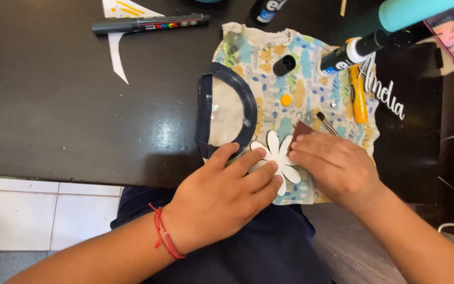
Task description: The person smooths a white flower-shaped cutout onto a patterned fabric surface using a small rectangular tool. They then dip a paintbrush into a cup of water and apply paint to the fabric and the flower cutout.
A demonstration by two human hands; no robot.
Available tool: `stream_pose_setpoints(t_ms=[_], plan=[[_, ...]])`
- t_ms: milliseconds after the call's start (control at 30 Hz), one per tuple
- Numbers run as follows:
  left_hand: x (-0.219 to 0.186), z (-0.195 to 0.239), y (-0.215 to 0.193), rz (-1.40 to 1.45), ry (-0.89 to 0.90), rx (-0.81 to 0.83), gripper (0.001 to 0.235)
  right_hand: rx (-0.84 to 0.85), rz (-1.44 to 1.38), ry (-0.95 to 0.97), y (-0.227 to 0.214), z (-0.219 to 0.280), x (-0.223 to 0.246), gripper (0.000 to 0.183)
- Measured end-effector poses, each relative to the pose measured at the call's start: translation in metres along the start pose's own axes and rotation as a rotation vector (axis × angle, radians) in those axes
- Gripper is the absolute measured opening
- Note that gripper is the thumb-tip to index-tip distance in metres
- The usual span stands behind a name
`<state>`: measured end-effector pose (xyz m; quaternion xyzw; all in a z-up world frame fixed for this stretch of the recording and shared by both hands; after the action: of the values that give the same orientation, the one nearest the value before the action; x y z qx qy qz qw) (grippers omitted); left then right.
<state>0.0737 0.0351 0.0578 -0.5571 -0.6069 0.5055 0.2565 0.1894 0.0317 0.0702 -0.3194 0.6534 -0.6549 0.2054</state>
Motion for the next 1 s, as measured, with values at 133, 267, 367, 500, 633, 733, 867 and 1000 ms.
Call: stream_pose_setpoints(t_ms=[133,267,367,500,633,733,867,1000], plan=[[0.002,-0.001,0.001,-0.011,-0.006,-0.007,0.019,0.067,0.037,-0.108,0.014,0.01,0.013,0.024],[-0.002,0.002,0.004,0.01,0.01,0.013,0.02,0.109,0.051,-0.013,0.038,0.026,-0.007,0.03],[0.0,0.001,0.003,-0.006,0.005,0.004,0.02,0.117,0.028,-0.052,0.033,0.017,-0.003,0.033],[0.0,0.001,0.003,-0.015,0.005,-0.002,0.019,0.005,0.065,-0.03,0.012,-0.001,-0.002,0.02],[-0.001,0.002,0.002,0.017,0.015,-0.002,0.019,0.088,0.002,-0.055,0.009,-0.008,0.003,0.025],[-0.001,0.001,0.001,-0.005,0.006,-0.007,0.018,0.036,0.027,-0.057,0.005,-0.007,0.003,0.018],[0.001,0.002,-0.002,0.009,0.002,-0.017,0.018,0.051,-0.021,-0.05,0.007,-0.012,0.004,0.021],[0.001,0.002,-0.001,0.016,-0.002,-0.018,0.022,0.036,-0.058,-0.088,0.004,-0.023,0.021,0.022]])
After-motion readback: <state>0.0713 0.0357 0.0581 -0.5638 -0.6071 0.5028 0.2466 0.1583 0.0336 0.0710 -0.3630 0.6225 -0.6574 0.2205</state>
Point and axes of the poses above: each hand's wrist, its own z-axis away from the middle knuckle, its own y-axis out of the palm, x = y × z, the point moved 10 cm from there along -z, towards the middle knuckle, and after that the axes turned 15 degrees about x, right-handed, at the moved point
